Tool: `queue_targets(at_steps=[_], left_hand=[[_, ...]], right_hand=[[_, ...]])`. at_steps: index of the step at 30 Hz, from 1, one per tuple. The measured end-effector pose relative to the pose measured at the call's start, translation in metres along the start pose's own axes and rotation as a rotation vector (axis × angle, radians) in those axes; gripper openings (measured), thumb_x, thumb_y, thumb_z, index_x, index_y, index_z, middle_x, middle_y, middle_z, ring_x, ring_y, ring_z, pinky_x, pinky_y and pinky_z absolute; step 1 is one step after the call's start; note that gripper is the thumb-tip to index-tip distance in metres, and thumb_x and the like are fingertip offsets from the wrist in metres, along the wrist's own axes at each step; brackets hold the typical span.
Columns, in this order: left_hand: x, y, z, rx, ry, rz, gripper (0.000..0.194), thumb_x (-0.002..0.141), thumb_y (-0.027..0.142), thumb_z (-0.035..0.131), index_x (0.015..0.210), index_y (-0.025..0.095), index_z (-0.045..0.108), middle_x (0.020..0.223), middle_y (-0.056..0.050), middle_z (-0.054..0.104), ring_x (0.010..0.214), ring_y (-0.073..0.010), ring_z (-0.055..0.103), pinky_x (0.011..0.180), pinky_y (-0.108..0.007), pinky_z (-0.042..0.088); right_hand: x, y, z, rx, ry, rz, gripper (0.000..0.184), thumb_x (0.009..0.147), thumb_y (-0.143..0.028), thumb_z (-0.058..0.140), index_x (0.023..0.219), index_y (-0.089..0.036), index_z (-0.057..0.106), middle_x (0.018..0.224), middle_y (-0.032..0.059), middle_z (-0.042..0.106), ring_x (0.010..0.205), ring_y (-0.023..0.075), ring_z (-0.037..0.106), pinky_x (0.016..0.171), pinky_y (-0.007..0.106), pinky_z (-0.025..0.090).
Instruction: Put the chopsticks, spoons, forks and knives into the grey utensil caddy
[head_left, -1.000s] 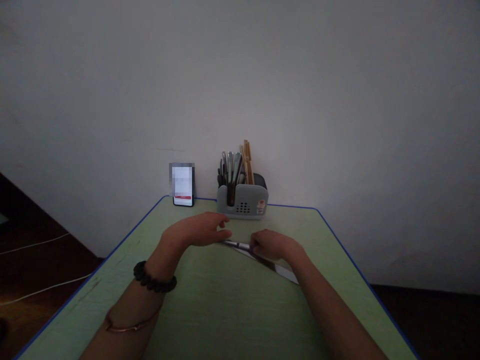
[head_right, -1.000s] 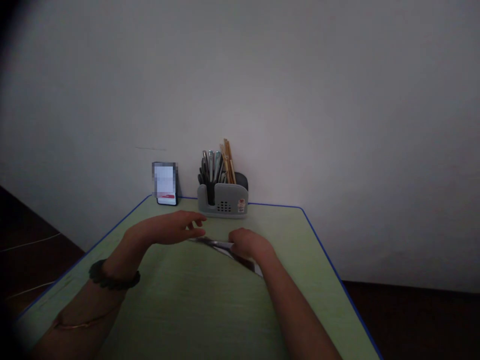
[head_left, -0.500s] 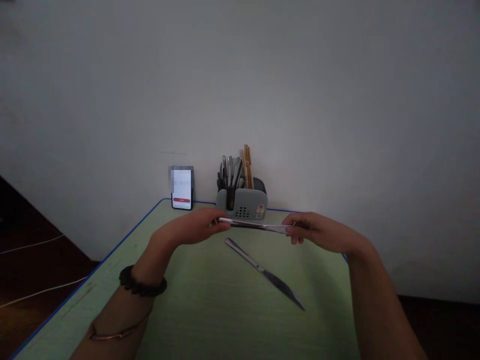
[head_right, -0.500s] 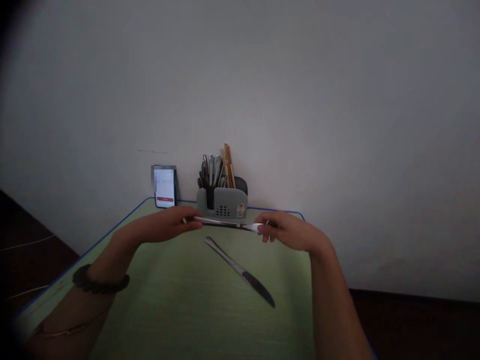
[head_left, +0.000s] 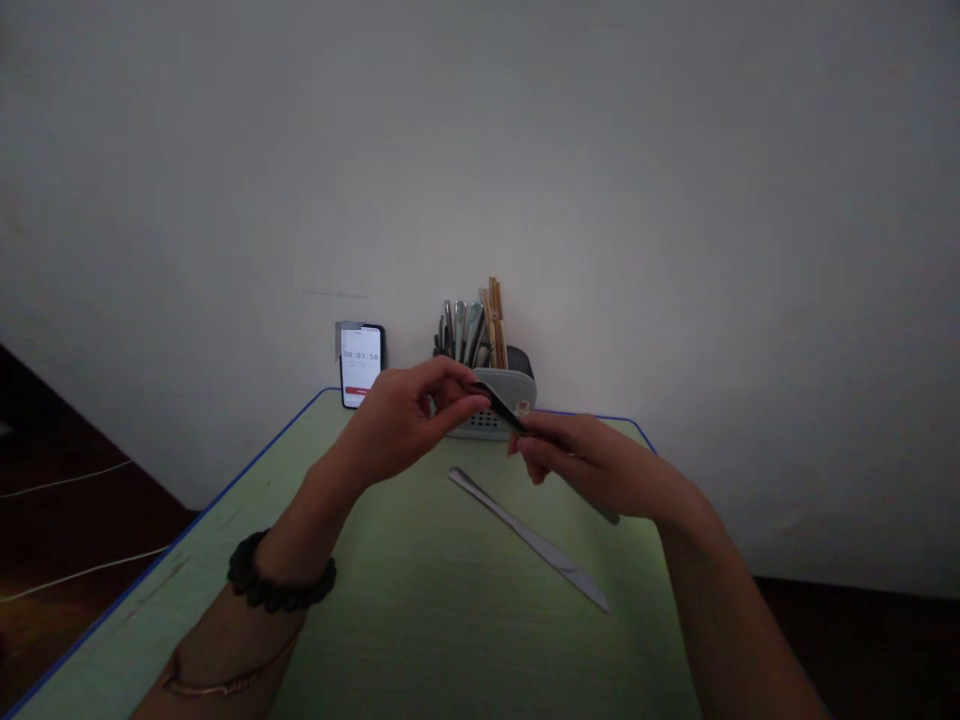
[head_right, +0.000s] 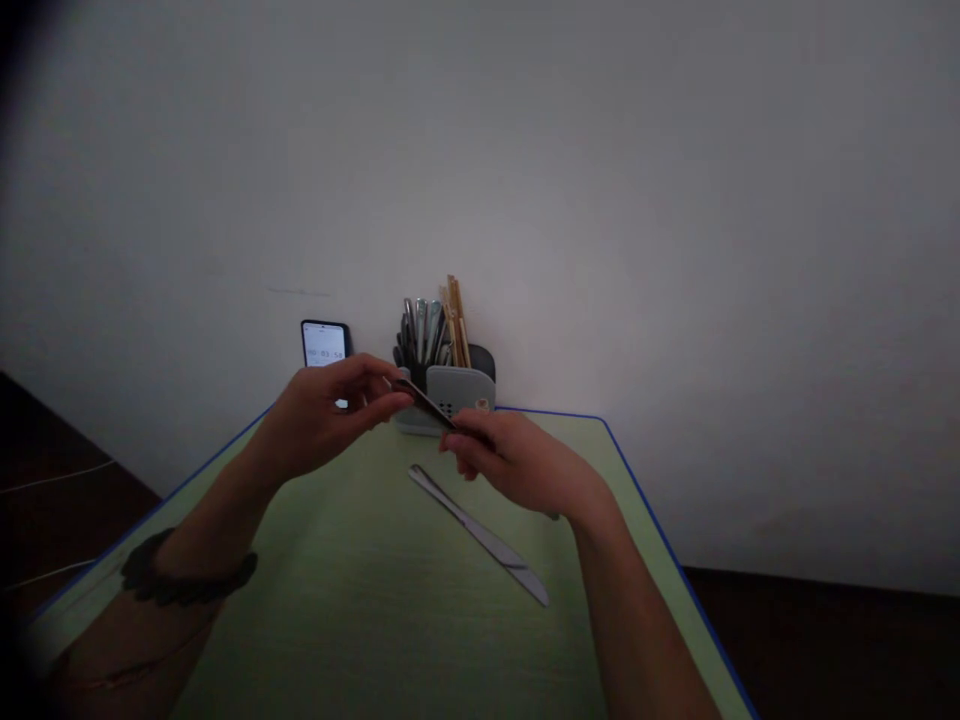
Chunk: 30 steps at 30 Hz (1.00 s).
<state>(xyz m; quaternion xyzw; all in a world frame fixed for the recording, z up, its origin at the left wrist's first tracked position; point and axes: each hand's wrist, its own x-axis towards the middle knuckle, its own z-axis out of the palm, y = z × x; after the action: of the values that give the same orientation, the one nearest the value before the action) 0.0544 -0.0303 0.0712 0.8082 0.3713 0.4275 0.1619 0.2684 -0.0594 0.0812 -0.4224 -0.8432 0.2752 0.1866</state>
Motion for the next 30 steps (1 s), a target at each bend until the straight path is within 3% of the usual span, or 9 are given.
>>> queue_targets(at_steps=[3, 6, 11, 14, 19, 24, 30], left_hand=[[0.001, 0.0, -0.002, 0.031, 0.044, 0.001, 0.026, 0.083, 0.039, 0.056, 0.083, 0.015, 0.062, 0.062, 0.001, 0.062, 0.049, -0.0068, 0.05, 0.048, -0.017, 0.04], [0.002, -0.001, -0.003, 0.06, 0.0, 0.0, 0.025, 0.085, 0.038, 0.053, 0.082, 0.015, 0.062, 0.066, 0.001, 0.063, 0.053, -0.0077, 0.052, 0.05, -0.018, 0.04], [0.002, -0.003, -0.003, 0.068, -0.209, 0.001, 0.029, 0.09, 0.039, 0.043, 0.092, 0.017, 0.062, 0.085, -0.002, 0.065, 0.071, -0.0123, 0.057, 0.061, -0.021, 0.043], [0.001, -0.003, -0.003, 0.054, -0.333, -0.003, 0.031, 0.091, 0.04, 0.04, 0.099, 0.018, 0.061, 0.089, -0.002, 0.065, 0.076, -0.0143, 0.057, 0.065, -0.024, 0.043], [0.0, -0.005, -0.003, 0.032, -0.472, -0.014, 0.035, 0.094, 0.039, 0.032, 0.085, 0.017, 0.058, 0.068, 0.001, 0.059, 0.06, -0.0114, 0.053, 0.058, -0.022, 0.038], [0.0, -0.005, -0.002, 0.099, -0.436, 0.016, 0.036, 0.095, 0.04, 0.032, 0.09, 0.018, 0.061, 0.064, 0.004, 0.054, 0.055, -0.0104, 0.048, 0.054, -0.021, 0.034], [0.001, -0.004, -0.004, 0.069, -0.388, -0.044, 0.047, 0.096, 0.045, 0.025, 0.099, 0.021, 0.065, 0.078, 0.001, 0.062, 0.069, -0.0132, 0.057, 0.064, -0.023, 0.041]], right_hand=[[-0.002, 0.007, -0.006, -0.032, 0.113, -0.031, 0.023, 0.091, -0.033, 0.045, 0.078, -0.018, 0.058, 0.075, 0.0006, 0.059, 0.07, 0.0125, 0.054, 0.065, 0.024, 0.041], [-0.003, 0.01, -0.008, 0.039, 0.271, -0.085, 0.022, 0.088, -0.035, 0.05, 0.08, -0.018, 0.062, 0.084, 0.0033, 0.06, 0.079, 0.0144, 0.055, 0.07, 0.027, 0.044], [-0.002, 0.005, -0.007, 0.395, 0.474, -0.039, 0.014, 0.082, -0.033, 0.059, 0.088, -0.021, 0.064, 0.065, -0.0023, 0.057, 0.06, 0.0111, 0.053, 0.059, 0.026, 0.046], [0.0, 0.002, -0.006, 0.635, 0.581, -0.046, 0.015, 0.08, -0.035, 0.062, 0.086, -0.021, 0.062, 0.064, -0.0026, 0.059, 0.061, 0.0116, 0.058, 0.062, 0.027, 0.049], [0.002, 0.003, -0.011, 0.79, 0.693, -0.04, 0.024, 0.081, -0.045, 0.057, 0.079, -0.021, 0.059, 0.075, -0.0003, 0.061, 0.062, 0.0115, 0.061, 0.065, 0.029, 0.053], [0.001, 0.004, -0.016, 0.855, 0.744, -0.047, 0.029, 0.084, -0.049, 0.049, 0.078, -0.022, 0.056, 0.081, 0.0, 0.058, 0.063, 0.0106, 0.06, 0.066, 0.028, 0.053], [0.001, 0.006, -0.016, 0.83, 0.758, -0.02, 0.023, 0.085, -0.043, 0.047, 0.078, -0.022, 0.053, 0.085, 0.0015, 0.057, 0.065, 0.0117, 0.059, 0.069, 0.03, 0.053]])
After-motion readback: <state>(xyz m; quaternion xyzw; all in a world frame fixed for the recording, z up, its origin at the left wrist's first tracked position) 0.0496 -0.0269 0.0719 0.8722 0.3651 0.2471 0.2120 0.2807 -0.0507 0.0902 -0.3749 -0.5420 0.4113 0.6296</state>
